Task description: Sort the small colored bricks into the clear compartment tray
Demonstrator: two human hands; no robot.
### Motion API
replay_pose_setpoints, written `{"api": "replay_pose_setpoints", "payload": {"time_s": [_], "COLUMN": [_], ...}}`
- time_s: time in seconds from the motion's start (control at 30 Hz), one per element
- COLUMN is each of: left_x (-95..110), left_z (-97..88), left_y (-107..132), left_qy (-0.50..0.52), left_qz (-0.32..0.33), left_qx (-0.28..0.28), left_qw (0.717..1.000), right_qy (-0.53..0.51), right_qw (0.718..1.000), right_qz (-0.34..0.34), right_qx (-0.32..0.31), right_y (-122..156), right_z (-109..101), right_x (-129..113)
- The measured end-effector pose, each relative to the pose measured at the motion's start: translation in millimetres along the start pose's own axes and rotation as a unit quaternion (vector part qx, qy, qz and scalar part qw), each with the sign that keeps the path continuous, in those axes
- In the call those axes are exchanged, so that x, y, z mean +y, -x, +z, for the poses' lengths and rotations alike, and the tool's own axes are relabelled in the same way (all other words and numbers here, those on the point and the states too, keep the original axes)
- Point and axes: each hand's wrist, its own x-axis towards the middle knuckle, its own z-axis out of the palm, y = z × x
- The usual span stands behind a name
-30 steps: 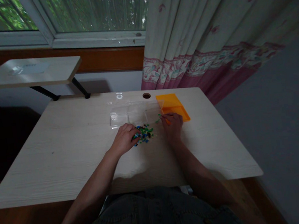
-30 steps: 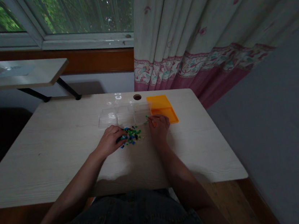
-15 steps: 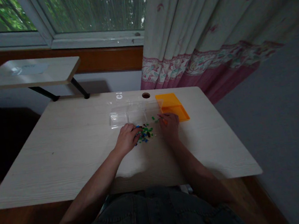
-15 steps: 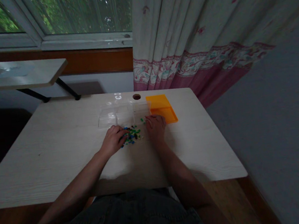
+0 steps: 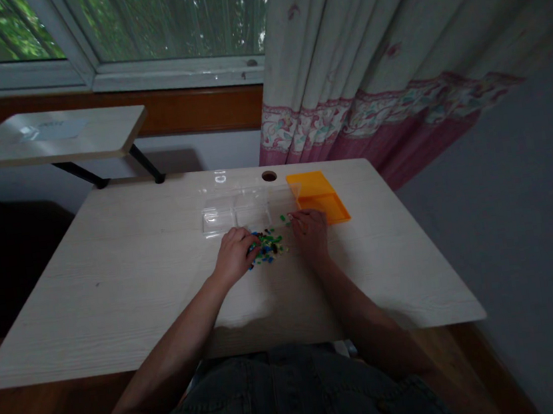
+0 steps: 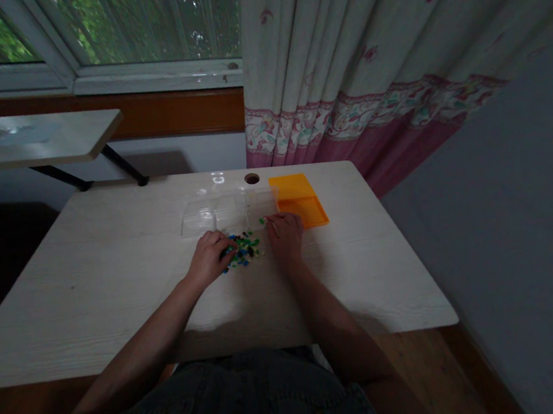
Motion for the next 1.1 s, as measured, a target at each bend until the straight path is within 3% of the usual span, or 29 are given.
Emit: {"api": "replay_pose_setpoints", "payload": {"time_s": [0.17,0.33,0.5,0.63,1.1], "left_x": [1.3,1.5,3.1,4.7,7.7], "left_z": [-2.5,-4.5,-6.7,-7.6,-3.4], "left_y": [-0.5,-2.4,-3.9,-3.9,-1.9], "left_qy": [0.012,0.046,0.083,0.095,0.097], "left_qz": [-0.002,-0.017,-0.037,-0.034,-0.009], "left_qx": [0.005,0.049,0.093,0.095,0.065], "left_qw": [1.000,0.998,0.992,0.990,0.993], "right_qy": [0.005,-0.002,-0.051,-0.055,-0.094], "right_qw": [1.000,1.000,0.987,0.972,0.968], "right_qz": [-0.006,-0.021,-0.127,-0.185,-0.216], "right_qx": [0.002,-0.005,-0.080,-0.133,-0.085], "right_y": [-0.7,-1.9,5.4,14.8,21.4], "right_z": [-0.9,-2.6,0.2,6.6,13.8], "right_x": [-1.4,-7.8,-21.1,-28.7,-33.8]}}
